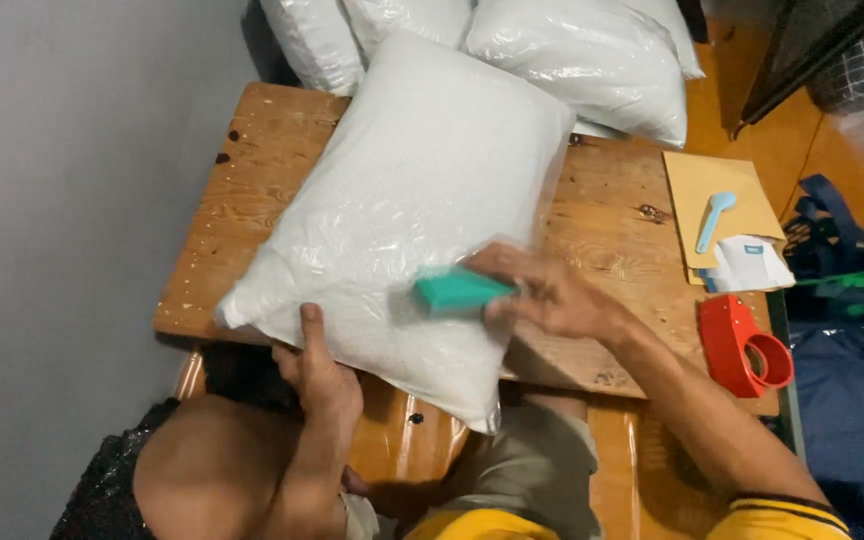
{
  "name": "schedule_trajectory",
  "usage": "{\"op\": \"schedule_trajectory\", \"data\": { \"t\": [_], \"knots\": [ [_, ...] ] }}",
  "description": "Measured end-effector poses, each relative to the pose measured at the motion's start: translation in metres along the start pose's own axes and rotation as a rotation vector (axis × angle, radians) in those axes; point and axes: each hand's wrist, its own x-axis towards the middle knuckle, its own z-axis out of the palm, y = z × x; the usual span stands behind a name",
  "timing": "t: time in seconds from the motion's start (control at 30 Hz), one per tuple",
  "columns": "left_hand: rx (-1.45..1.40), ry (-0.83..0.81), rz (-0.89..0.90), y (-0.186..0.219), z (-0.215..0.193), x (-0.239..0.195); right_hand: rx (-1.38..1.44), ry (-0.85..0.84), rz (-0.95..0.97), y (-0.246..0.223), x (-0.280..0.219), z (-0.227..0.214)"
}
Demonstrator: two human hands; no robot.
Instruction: Smoothing the plastic packaging of a pillow using a small hand tool to remove wrinkles or air.
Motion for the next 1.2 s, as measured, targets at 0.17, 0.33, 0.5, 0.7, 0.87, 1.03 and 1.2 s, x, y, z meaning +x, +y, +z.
{"op": "schedule_trajectory", "data": {
  "t": [0.17, 0.33, 0.5, 0.7, 0.87, 1.03, 1.2],
  "knots": [
    [0.089, -0.044, 0.012, -0.01, -0.007, -0.024, 0.041, 0.757, 0.206, 0.111, 0.006, -0.054],
    [0.108, -0.045, -0.125, 0.008, 0.018, -0.034, -0.232, 0.295, 0.082, 0.083, -0.023, 0.0],
    [0.125, -0.022, -0.166, 0.007, 0.017, -0.031, 0.041, -0.133, -0.057, -0.034, -0.03, 0.017],
    [0.107, -0.027, -0.116, 0.011, 0.017, -0.037, 0.13, 0.678, 0.148, 0.123, -0.014, -0.053],
    [0.098, -0.009, -0.125, 0.008, 0.016, -0.032, 0.231, 0.789, 0.295, 0.155, -0.021, -0.04],
    [0.104, 0.04, -0.167, -0.013, 0.002, -0.016, 0.1, 0.242, 0.236, 0.058, -0.083, 0.045],
    [0.102, 0.025, -0.114, 0.008, 0.02, -0.038, 0.262, 0.201, 0.112, -0.005, -0.122, 0.084]
  ]
}}
